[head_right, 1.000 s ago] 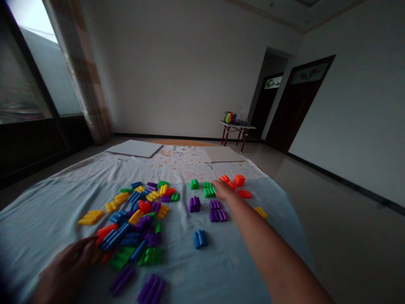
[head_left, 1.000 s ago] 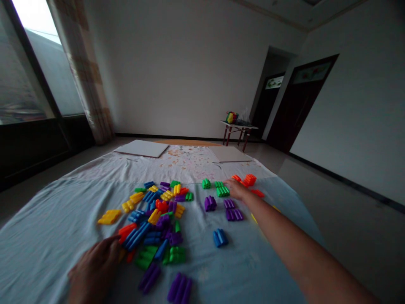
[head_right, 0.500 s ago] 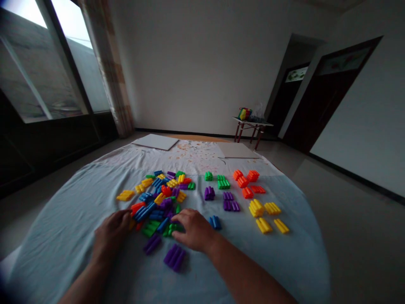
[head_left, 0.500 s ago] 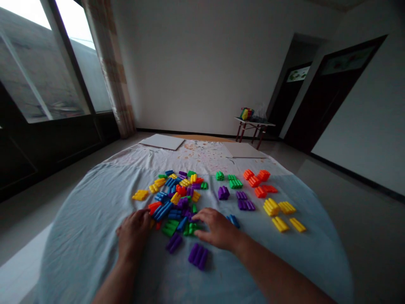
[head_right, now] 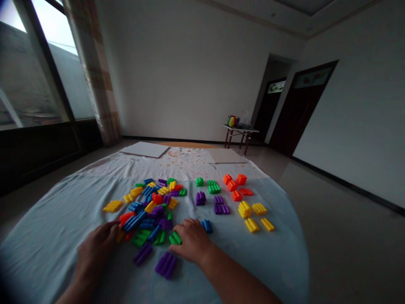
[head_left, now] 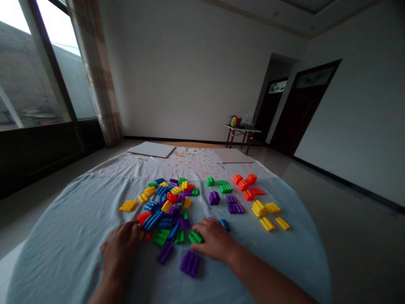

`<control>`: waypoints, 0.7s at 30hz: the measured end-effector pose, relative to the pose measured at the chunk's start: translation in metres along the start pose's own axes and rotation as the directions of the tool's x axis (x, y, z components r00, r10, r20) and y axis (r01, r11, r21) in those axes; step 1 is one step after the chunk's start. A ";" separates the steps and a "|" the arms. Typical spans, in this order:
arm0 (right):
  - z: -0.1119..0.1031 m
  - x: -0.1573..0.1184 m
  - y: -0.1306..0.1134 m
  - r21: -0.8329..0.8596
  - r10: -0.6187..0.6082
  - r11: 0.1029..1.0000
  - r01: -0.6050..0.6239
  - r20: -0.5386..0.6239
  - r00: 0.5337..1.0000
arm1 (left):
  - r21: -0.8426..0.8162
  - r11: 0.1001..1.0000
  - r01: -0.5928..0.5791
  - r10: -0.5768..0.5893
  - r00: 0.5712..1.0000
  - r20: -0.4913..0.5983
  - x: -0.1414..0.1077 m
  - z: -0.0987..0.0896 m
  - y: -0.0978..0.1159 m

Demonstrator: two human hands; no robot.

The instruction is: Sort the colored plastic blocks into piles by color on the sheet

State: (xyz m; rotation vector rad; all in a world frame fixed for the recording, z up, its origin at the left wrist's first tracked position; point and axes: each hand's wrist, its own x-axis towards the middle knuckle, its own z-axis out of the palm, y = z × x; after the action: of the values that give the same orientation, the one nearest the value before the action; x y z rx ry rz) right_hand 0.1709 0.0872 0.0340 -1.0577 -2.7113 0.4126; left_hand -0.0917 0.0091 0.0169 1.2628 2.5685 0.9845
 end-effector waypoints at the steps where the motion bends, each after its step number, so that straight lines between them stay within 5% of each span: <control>1: 0.002 -0.001 0.001 -0.005 0.003 1.000 -0.003 -0.005 1.000 | 0.000 1.000 -0.001 0.001 1.000 0.003 0.000 0.000 0.000; 6: 0.001 -0.004 0.000 0.015 -0.008 1.000 0.009 -0.035 0.999 | 0.018 1.000 -0.005 0.004 1.000 0.015 0.000 -0.002 0.002; 10: -0.024 -0.003 0.012 0.171 0.058 0.985 -0.022 -0.212 0.976 | -0.007 1.000 -0.012 0.012 1.000 0.012 0.000 0.001 -0.002; 15: -0.064 0.021 0.078 0.234 0.274 0.954 -0.187 -0.433 0.858 | 0.028 0.999 -0.026 0.026 1.000 -0.012 0.003 0.005 -0.006; 18: -0.074 0.043 0.122 0.078 0.415 0.904 -0.420 -0.397 0.819 | 0.044 0.998 -0.035 0.036 0.999 -0.015 0.006 0.006 -0.007; 21: -0.074 0.060 0.150 -0.020 0.483 0.852 -0.523 -0.358 0.800 | 0.037 0.999 -0.029 0.029 1.000 -0.006 0.007 0.007 -0.008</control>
State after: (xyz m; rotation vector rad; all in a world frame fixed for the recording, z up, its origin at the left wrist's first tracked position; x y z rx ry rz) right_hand 0.2434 0.2479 0.0594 -1.7166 -2.1424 0.1213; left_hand -0.0989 0.0140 0.0077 1.3120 2.5921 0.9521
